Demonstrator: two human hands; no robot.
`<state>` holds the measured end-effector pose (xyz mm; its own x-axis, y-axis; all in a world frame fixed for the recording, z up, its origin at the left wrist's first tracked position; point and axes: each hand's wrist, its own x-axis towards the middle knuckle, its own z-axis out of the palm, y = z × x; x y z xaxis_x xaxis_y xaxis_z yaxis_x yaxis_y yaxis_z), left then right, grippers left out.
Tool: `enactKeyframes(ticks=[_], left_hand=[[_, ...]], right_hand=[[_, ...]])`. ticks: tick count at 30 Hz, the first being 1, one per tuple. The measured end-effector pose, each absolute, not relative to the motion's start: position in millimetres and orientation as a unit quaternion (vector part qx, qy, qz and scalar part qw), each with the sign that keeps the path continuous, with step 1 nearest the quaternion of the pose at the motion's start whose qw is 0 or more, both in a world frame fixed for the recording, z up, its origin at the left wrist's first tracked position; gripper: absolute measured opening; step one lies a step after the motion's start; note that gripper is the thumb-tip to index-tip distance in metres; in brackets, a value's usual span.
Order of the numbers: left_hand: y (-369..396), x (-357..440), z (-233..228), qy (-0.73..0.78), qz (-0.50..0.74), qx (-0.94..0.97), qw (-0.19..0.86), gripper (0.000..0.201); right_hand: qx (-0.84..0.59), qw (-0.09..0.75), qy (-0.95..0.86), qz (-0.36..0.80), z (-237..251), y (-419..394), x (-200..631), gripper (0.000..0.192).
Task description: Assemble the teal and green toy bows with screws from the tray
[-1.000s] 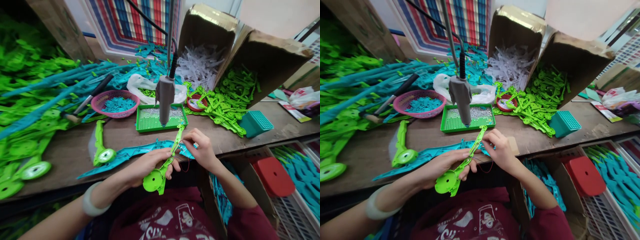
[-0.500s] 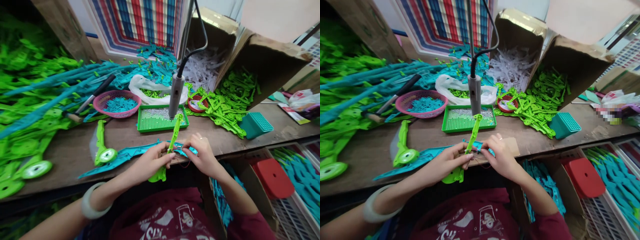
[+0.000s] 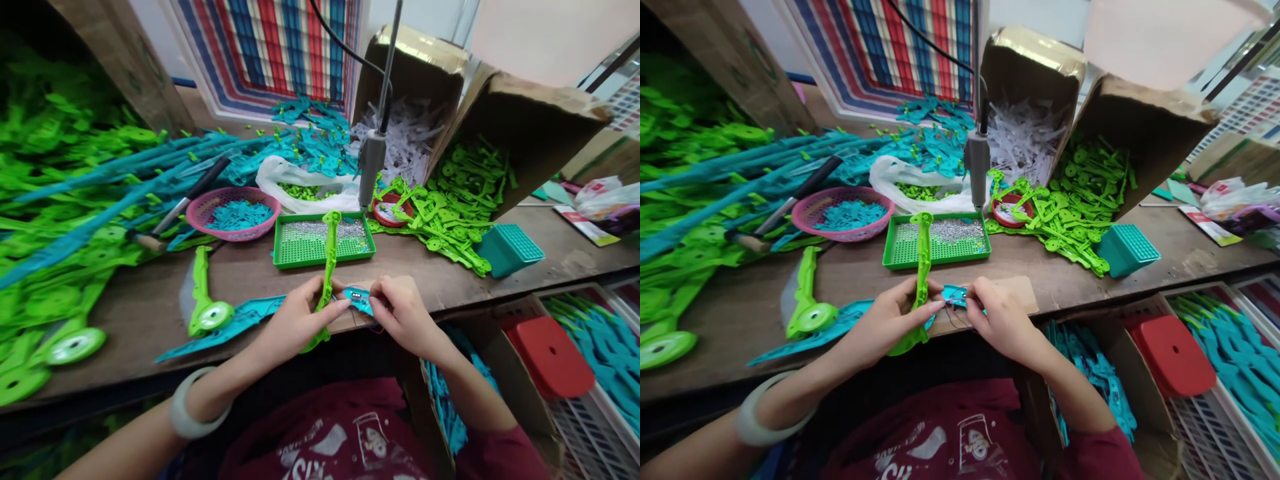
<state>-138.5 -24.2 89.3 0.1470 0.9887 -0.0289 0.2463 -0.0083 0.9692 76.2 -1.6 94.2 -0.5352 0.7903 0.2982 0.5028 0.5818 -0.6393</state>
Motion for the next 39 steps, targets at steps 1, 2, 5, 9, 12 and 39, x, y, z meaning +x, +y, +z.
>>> enactKeyframes(ticks=[1,2,5,9,12,39], left_hand=[[-25.2,-137.8,90.0,0.519,0.386,0.6,0.471,0.035],[-26.2,-137.0,90.6,0.516,0.377,0.608,0.471,0.032],[-28.2,-132.8,91.5,0.512,0.373,0.626,0.454,0.026],[-24.8,-124.7,90.8,0.514,0.406,0.624,0.427,0.023],[-20.1,-122.3,88.7,0.503,0.415,0.583,0.483,0.031],[-16.8,-153.9,94.5,0.326,-0.023,0.44,0.836,0.015]], right_hand=[[-0.385,0.289,-0.841,0.246,94.2,-2.2,76.4,0.014],[-0.386,0.291,-0.838,0.252,94.2,-2.5,76.2,0.013],[-0.38,0.315,-0.793,0.356,92.0,-2.0,72.5,0.005],[-0.327,0.309,-0.653,0.609,81.8,2.8,63.3,0.025],[-0.359,0.328,-0.594,0.64,74.5,7.1,62.8,0.027],[-0.024,-0.086,-0.966,0.243,131.8,41.7,43.5,0.007]])
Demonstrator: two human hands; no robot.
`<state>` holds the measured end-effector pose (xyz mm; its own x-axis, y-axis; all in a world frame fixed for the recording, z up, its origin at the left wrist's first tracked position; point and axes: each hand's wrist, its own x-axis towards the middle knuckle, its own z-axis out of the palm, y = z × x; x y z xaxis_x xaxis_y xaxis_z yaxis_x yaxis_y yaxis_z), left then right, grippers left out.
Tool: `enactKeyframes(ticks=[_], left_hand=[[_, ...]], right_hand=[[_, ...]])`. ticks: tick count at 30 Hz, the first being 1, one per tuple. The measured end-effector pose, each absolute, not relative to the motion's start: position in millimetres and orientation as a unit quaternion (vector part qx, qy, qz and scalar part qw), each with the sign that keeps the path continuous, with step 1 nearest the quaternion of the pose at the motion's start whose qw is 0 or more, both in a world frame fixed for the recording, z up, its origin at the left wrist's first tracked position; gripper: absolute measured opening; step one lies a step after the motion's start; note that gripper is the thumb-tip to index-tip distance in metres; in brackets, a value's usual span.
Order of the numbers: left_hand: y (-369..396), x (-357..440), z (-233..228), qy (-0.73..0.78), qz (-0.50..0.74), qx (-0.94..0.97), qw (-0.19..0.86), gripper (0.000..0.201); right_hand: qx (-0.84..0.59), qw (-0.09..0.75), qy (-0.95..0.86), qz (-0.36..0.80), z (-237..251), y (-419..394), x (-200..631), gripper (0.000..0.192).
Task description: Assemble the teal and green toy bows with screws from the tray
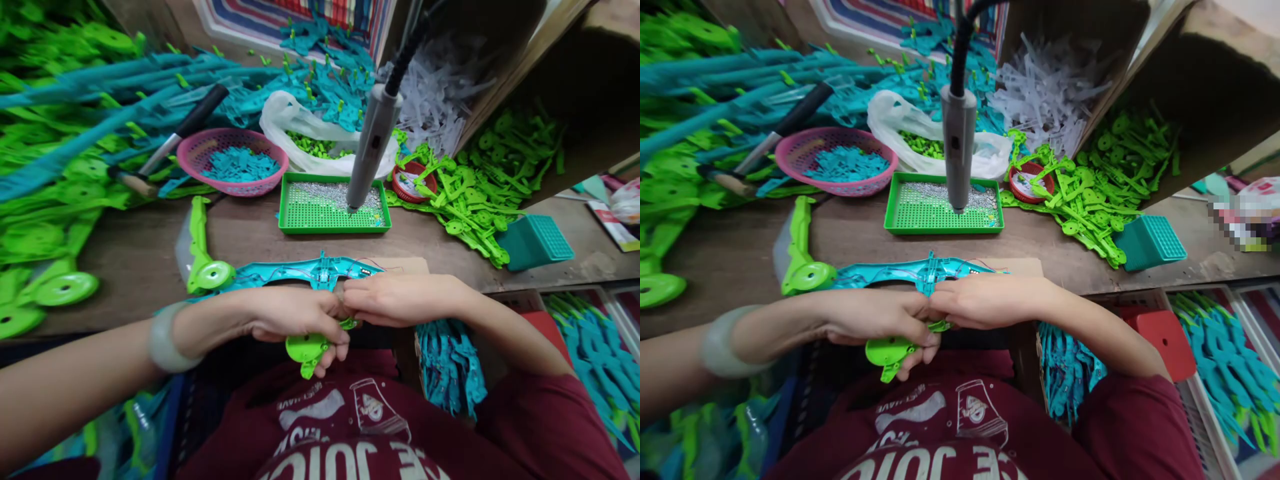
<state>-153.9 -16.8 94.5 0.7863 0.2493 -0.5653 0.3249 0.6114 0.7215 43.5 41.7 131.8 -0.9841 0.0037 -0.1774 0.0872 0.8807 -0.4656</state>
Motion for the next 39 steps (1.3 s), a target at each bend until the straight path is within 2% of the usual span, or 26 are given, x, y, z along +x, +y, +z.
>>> enactKeyframes(ticks=[3,7,14,17,20,22,24,27,30,32,35,37,39], left_hand=[[-17.5,-151.9,92.5,0.352,-0.029,0.421,0.835,0.013],[-20.2,-149.2,90.2,0.356,-0.022,0.395,0.847,0.009],[-23.0,-144.6,84.7,0.336,0.022,0.42,0.843,0.026],[-27.4,-140.7,83.4,0.358,0.072,0.473,0.802,0.036],[-33.3,-135.8,80.4,0.399,0.136,0.485,0.766,0.039],[-36.0,-132.9,76.1,0.428,0.174,0.519,0.719,0.038],[-36.3,-131.3,70.3,0.478,0.204,0.604,0.604,0.035],[-31.7,-131.6,63.1,0.562,0.212,0.716,0.355,0.029],[-23.6,-134.0,65.2,0.587,0.204,0.756,0.203,0.039],[-19.9,-136.2,72.6,0.594,0.205,0.762,0.157,0.04],[-22.1,-141.6,85.9,0.632,0.142,0.755,0.102,0.042],[-27.7,-147.9,92.1,0.648,0.046,0.751,0.119,0.041],[-33.7,-156.5,96.1,0.631,-0.008,0.755,0.18,0.033]], right_hand=[[0.008,0.075,0.967,-0.244,133.3,38.2,39.1,0.007],[0.015,0.098,0.977,-0.189,134.6,30.6,36.4,0.008],[0.019,0.101,0.978,-0.18,128.7,27.9,45.0,0.012],[0.048,0.055,0.982,-0.175,128.8,31.1,57.2,0.009],[0.146,-0.049,0.969,-0.192,127.7,35.0,73.6,0.014],[0.186,-0.1,0.956,-0.204,123.6,35.8,81.7,0.014],[0.2,-0.121,0.955,-0.185,118.4,33.0,84.4,0.016],[0.223,-0.127,0.964,-0.075,115.0,23.2,79.0,0.026],[0.216,-0.124,0.967,0.045,118.5,15.8,69.9,0.027],[0.226,-0.133,0.963,0.062,120.6,17.7,65.6,0.027],[0.275,-0.135,0.952,0.012,119.9,29.6,61.0,0.024],[0.281,-0.098,0.955,-0.007,118.8,38.2,56.6,0.019],[0.262,-0.041,0.964,-0.015,118.7,43.2,50.7,0.015]])
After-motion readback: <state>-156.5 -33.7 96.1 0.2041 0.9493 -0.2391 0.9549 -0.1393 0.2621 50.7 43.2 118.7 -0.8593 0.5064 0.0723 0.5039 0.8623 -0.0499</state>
